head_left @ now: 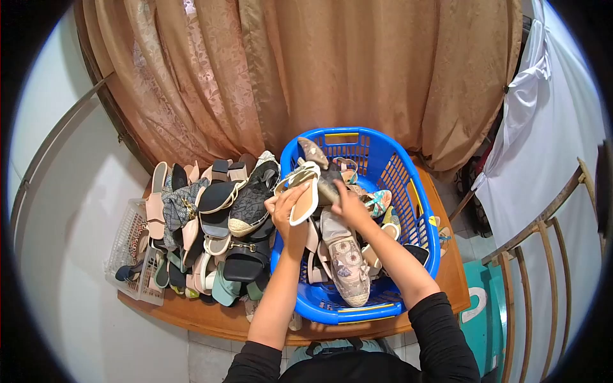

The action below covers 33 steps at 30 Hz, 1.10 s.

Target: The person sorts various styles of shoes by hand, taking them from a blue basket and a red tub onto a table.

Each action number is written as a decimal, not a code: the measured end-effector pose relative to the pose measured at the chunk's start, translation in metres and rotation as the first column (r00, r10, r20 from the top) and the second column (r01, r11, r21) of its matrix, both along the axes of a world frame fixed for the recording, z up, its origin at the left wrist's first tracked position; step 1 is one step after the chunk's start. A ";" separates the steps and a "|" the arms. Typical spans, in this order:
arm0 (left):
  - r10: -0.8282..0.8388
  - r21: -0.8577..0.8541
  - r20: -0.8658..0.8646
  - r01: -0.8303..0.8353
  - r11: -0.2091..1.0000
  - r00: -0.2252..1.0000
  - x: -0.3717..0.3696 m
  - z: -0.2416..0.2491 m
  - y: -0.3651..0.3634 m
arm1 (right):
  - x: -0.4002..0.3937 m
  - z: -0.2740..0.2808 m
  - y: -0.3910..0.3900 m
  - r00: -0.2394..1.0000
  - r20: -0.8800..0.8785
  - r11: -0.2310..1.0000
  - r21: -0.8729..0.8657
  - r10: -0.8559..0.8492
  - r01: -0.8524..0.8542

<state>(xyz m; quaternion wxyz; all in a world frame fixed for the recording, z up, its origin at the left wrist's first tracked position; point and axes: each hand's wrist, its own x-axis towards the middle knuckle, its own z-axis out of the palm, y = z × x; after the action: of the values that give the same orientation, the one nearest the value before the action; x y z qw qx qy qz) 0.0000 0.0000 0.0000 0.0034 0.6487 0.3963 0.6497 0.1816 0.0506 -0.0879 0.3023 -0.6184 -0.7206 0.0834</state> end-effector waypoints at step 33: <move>-0.067 -0.272 0.339 0.166 0.948 0.938 0.007 -0.005 0.003 | 0.193 0.117 -0.063 0.183 -0.785 0.718 -0.617 -0.592 -0.321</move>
<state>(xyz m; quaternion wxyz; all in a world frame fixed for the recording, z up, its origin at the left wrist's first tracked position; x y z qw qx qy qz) 0.0070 0.0034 -0.0050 0.2050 0.5472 0.4435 0.6796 0.3749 -0.0122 0.0292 0.4447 -0.5484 -0.2066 0.6774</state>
